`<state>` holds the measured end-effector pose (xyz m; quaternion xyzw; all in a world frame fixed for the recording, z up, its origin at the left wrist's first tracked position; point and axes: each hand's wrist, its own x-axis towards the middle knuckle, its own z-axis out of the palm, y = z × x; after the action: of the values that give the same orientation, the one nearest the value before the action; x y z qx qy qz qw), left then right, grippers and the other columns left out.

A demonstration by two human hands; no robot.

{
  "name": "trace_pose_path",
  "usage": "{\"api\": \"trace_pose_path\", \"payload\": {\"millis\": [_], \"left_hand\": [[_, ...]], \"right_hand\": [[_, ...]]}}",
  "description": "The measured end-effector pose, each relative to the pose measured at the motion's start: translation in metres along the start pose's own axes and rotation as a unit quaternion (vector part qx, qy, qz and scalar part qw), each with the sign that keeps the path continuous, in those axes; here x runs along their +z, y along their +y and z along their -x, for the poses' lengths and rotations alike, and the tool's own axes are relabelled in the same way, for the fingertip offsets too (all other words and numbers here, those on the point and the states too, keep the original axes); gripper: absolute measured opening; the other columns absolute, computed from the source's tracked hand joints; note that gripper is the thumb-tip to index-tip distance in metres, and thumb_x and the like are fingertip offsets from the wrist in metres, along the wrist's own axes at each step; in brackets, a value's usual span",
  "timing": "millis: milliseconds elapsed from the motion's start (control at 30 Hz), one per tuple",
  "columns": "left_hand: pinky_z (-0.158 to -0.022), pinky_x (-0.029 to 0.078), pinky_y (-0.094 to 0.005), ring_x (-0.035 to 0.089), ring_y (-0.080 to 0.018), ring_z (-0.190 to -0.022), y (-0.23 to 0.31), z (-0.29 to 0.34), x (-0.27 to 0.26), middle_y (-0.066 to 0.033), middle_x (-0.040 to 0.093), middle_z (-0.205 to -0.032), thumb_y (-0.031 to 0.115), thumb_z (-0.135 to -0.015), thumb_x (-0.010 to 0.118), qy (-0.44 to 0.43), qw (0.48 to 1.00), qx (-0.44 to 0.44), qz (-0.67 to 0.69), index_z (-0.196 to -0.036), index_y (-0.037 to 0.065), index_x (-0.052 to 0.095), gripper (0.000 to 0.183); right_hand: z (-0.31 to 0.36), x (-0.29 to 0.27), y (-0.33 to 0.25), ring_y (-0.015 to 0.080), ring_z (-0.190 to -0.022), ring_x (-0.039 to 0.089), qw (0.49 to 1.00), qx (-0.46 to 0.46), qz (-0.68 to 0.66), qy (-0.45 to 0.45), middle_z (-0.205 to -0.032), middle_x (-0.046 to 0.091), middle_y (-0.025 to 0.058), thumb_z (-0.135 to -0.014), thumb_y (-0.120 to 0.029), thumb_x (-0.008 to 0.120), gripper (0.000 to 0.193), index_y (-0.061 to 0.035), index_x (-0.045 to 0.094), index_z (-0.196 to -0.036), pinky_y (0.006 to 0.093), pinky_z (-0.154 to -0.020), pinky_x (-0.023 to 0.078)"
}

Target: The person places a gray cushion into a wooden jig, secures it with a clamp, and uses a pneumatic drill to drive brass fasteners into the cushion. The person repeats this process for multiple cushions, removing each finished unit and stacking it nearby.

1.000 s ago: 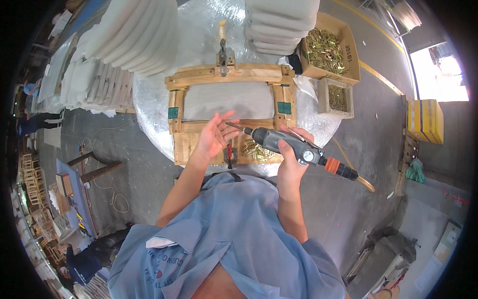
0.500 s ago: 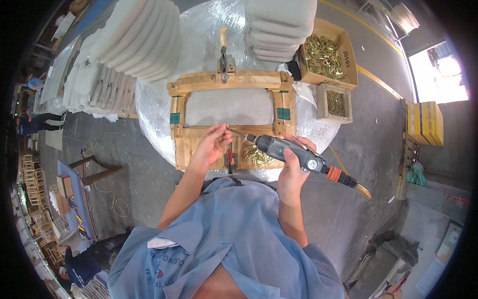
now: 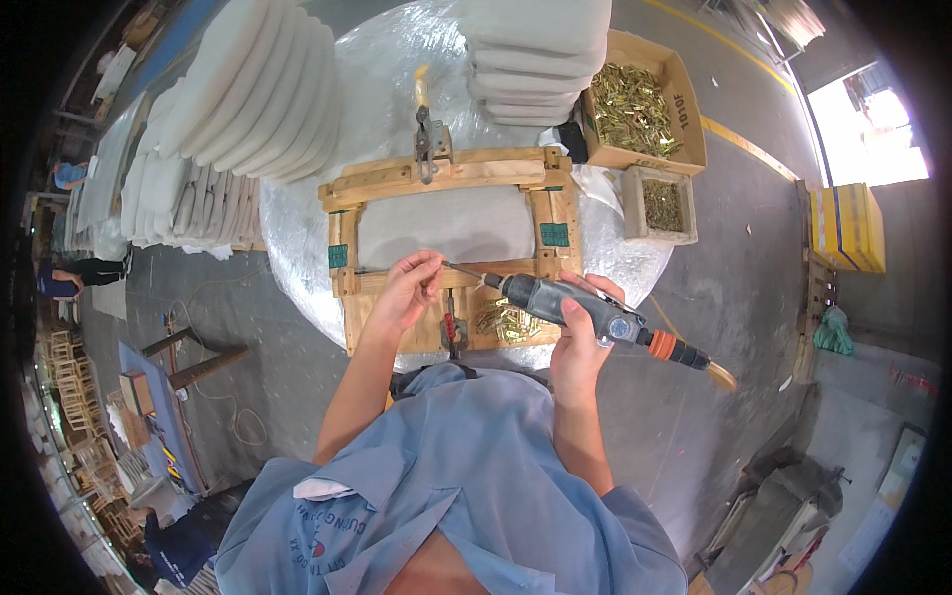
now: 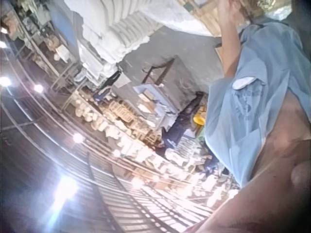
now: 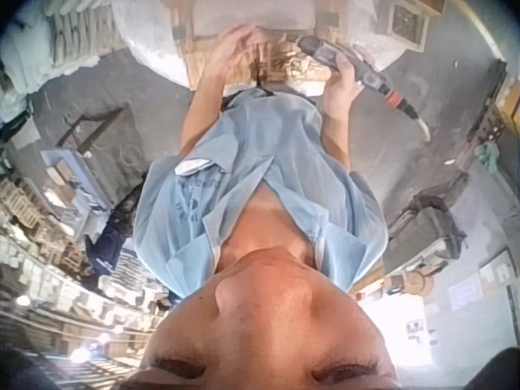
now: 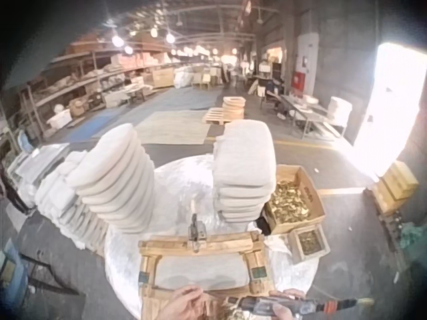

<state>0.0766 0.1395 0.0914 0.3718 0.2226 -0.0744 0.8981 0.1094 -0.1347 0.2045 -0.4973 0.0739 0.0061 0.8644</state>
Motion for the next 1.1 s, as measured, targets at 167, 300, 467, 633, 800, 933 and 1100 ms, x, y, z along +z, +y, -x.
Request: {"api": "trace_pose_path", "payload": {"millis": [167,300,467,633,800,933,1100], "left_hand": [[-0.057,0.058,-0.0249,0.065,-0.0064,-0.067,0.002,-0.004,0.004,-0.0004,0.070,-0.089,0.020,-0.105,0.074,0.003,0.997,-0.023,-0.075,-0.110,0.004,0.074,0.017],[-0.060,0.059,-0.0274,0.065,-0.0072,-0.068,0.008,-0.007,-0.002,-0.0003,0.070,-0.089,0.022,-0.105,0.074,-0.035,0.989,-0.056,-0.131,-0.108,0.004,0.073,0.019],[-0.058,0.056,-0.0259,0.063,-0.0069,-0.065,0.008,-0.010,-0.009,-0.0011,0.069,-0.086,0.025,-0.105,0.075,-0.046,0.981,-0.080,-0.172,-0.106,0.003,0.074,0.021],[-0.043,0.039,-0.0250,0.050,-0.0061,-0.050,0.006,-0.036,-0.056,0.0016,0.060,-0.072,0.036,-0.104,0.076,0.204,0.958,-0.037,-0.197,-0.093,0.006,0.070,0.032],[-0.037,0.024,-0.0262,0.038,-0.0063,-0.042,0.024,-0.055,-0.101,0.0039,0.052,-0.062,0.040,-0.102,0.076,0.257,0.958,-0.023,-0.122,-0.082,0.009,0.063,0.039],[-0.037,0.023,-0.0261,0.037,-0.0068,-0.040,0.023,-0.063,-0.105,0.0038,0.050,-0.058,0.039,-0.101,0.077,0.261,0.958,-0.034,-0.118,-0.080,0.009,0.062,0.040],[-0.037,0.023,-0.0271,0.037,-0.0075,-0.039,0.022,-0.065,-0.094,0.0034,0.051,-0.058,0.040,-0.099,0.078,0.306,0.942,-0.035,-0.135,-0.078,0.009,0.061,0.041]], "right_hand": [[-0.016,-0.004,-0.006,0.0257,-0.120,0.068,0.999,0.025,0.026,-0.006,-0.129,0.069,0.0228,-0.093,-0.002,0.070,0.050,-0.0053,0.051,-0.139,0.0388,-0.108,0.054],[-0.029,-0.008,-0.008,0.0252,-0.115,0.071,0.997,0.070,0.030,-0.001,-0.126,0.071,0.0214,-0.092,-0.003,0.068,0.049,-0.0054,0.052,-0.138,0.0390,-0.101,0.060],[-0.032,-0.015,-0.002,0.0245,-0.113,0.071,0.995,0.095,0.022,0.013,-0.126,0.071,0.0203,-0.093,-0.004,0.068,0.047,-0.0063,0.053,-0.137,0.0399,-0.096,0.062],[-0.049,-0.008,0.004,0.0263,-0.116,0.071,0.993,0.014,0.108,0.047,-0.125,0.072,0.0209,-0.091,-0.001,0.073,0.045,-0.0031,0.057,-0.133,0.0410,-0.101,0.059],[-0.095,-0.014,0.022,0.0284,-0.118,0.071,0.958,-0.151,0.239,0.043,-0.125,0.072,0.0225,-0.088,0.004,0.075,0.043,0.0018,0.059,-0.128,0.0423,-0.108,0.055],[-0.124,-0.011,0.038,0.0264,-0.119,0.070,0.952,-0.182,0.244,0.041,-0.123,0.072,0.0196,-0.087,0.006,0.079,0.044,0.0008,0.061,-0.127,0.0413,-0.109,0.054],[-0.145,-0.004,0.055,0.0247,-0.118,0.070,0.946,-0.187,0.263,0.015,-0.123,0.072,0.0177,-0.087,0.007,0.080,0.043,0.0005,0.062,-0.126,0.0396,-0.108,0.054]]}}
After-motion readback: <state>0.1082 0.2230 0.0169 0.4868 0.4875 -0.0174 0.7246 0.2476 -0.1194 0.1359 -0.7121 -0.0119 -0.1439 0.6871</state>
